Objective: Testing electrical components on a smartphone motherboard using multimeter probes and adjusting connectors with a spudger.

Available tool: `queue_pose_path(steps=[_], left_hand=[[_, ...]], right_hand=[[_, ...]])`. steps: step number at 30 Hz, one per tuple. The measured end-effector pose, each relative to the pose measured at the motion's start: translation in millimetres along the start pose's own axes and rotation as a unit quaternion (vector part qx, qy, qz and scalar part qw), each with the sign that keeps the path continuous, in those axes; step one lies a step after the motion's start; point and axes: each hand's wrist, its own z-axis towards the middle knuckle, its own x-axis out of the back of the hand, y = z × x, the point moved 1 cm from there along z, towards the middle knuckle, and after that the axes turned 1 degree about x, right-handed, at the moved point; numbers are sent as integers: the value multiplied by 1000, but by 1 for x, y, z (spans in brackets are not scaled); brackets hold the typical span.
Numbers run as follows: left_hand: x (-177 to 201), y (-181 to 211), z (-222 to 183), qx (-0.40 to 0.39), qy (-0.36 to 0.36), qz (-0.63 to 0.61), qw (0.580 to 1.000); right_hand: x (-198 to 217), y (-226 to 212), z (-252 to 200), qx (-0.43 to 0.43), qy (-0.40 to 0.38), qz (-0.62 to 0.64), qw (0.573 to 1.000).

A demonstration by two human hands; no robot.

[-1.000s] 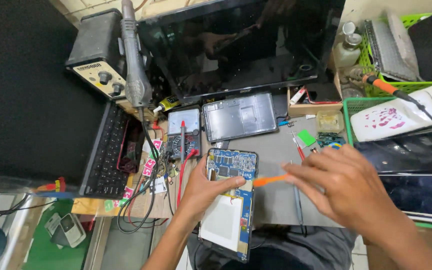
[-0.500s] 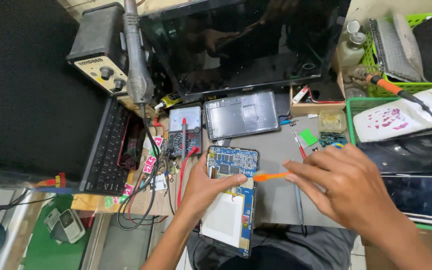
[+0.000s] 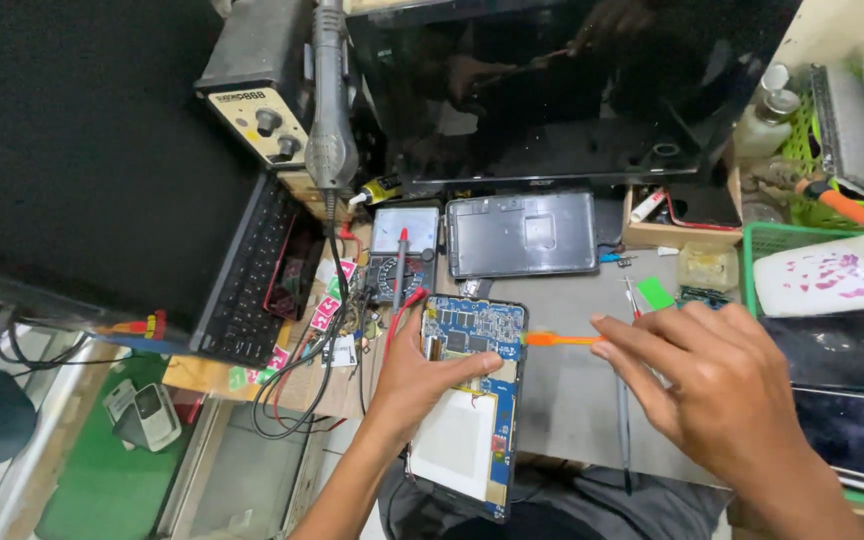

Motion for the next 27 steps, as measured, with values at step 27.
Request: queue_pose_path(steps=[27], left_hand=[[-9,13,-1,1,-19,-96,995]], right_hand=[[9,-7,-8,6,-38,37,999]])
